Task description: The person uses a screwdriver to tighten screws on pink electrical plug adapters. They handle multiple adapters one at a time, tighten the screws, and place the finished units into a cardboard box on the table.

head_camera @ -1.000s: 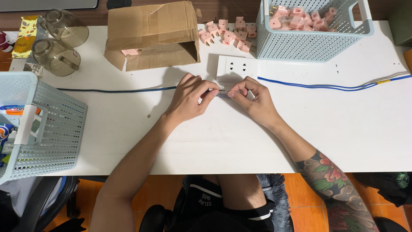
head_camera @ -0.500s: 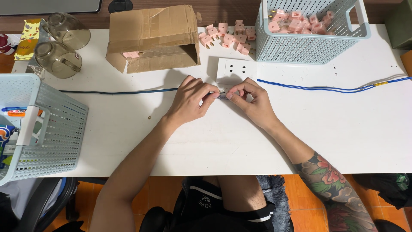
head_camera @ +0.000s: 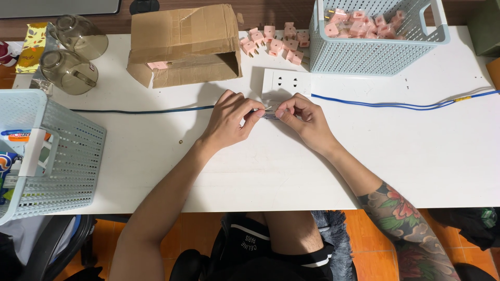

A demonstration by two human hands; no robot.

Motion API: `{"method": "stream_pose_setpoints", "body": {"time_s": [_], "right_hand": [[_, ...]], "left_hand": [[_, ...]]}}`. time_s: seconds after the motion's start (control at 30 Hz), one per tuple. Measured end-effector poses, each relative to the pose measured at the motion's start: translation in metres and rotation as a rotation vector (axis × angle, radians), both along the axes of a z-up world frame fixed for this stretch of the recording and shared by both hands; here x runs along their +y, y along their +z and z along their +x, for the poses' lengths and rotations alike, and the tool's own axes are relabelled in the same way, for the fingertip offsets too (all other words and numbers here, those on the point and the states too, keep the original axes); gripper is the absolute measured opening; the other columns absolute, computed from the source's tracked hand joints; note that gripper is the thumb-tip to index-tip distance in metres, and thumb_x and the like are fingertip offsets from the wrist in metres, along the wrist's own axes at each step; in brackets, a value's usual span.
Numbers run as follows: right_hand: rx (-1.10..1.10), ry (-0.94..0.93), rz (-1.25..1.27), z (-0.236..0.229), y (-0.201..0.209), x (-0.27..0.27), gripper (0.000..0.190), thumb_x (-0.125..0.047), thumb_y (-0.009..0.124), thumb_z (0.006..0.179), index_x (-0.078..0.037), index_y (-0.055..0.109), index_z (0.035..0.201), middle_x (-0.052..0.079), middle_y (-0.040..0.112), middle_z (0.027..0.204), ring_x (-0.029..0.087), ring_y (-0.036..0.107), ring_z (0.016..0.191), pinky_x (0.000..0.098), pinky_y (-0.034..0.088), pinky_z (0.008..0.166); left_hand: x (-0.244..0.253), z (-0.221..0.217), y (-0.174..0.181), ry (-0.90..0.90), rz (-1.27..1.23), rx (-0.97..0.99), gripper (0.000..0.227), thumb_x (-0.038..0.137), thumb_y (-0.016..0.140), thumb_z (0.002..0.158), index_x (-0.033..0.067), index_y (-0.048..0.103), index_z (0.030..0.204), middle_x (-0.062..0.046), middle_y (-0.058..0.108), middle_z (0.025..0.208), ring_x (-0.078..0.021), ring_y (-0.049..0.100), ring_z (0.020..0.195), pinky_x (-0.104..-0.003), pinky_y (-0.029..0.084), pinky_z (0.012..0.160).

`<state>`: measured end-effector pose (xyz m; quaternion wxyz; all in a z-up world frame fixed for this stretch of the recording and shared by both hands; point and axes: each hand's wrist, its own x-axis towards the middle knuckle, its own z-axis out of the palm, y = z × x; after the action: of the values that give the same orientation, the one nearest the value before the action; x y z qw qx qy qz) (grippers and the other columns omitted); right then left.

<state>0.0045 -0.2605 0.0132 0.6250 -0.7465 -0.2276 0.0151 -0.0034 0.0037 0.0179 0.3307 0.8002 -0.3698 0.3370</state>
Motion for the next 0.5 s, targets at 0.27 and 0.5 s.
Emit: {"method": "stream_pose_setpoints", "body": {"time_s": [0.27, 0.5], "right_hand": [[-0.237, -0.081, -0.086, -0.007, 0.002, 0.000, 0.036, -0.012, 0.095, 0.100, -0.002, 0.076, 0.128, 0.005, 0.057, 0.095, 0.020, 0.063, 0.087, 0.0404, 0.058, 0.086], [-0.684, -0.163, -0.248, -0.008, 0.002, 0.006, 0.019, -0.008, 0.092, 0.103, -0.008, 0.082, 0.119, 0.004, 0.061, 0.093, 0.022, 0.064, 0.079, 0.0365, 0.058, 0.074]], "left_hand": [[0.002, 0.003, -0.008, -0.005, -0.052, 0.033, 0.010, 0.024, 0.072, 0.115, 0.0164, 0.078, 0.112, 0.003, 0.053, 0.064, -0.0206, 0.062, 0.067, -0.037, 0.053, 0.082], [0.001, 0.002, -0.008, -0.006, -0.060, 0.029, 0.008, 0.021, 0.073, 0.114, 0.0159, 0.078, 0.110, 0.004, 0.052, 0.061, -0.0203, 0.061, 0.066, -0.036, 0.053, 0.081]]}}
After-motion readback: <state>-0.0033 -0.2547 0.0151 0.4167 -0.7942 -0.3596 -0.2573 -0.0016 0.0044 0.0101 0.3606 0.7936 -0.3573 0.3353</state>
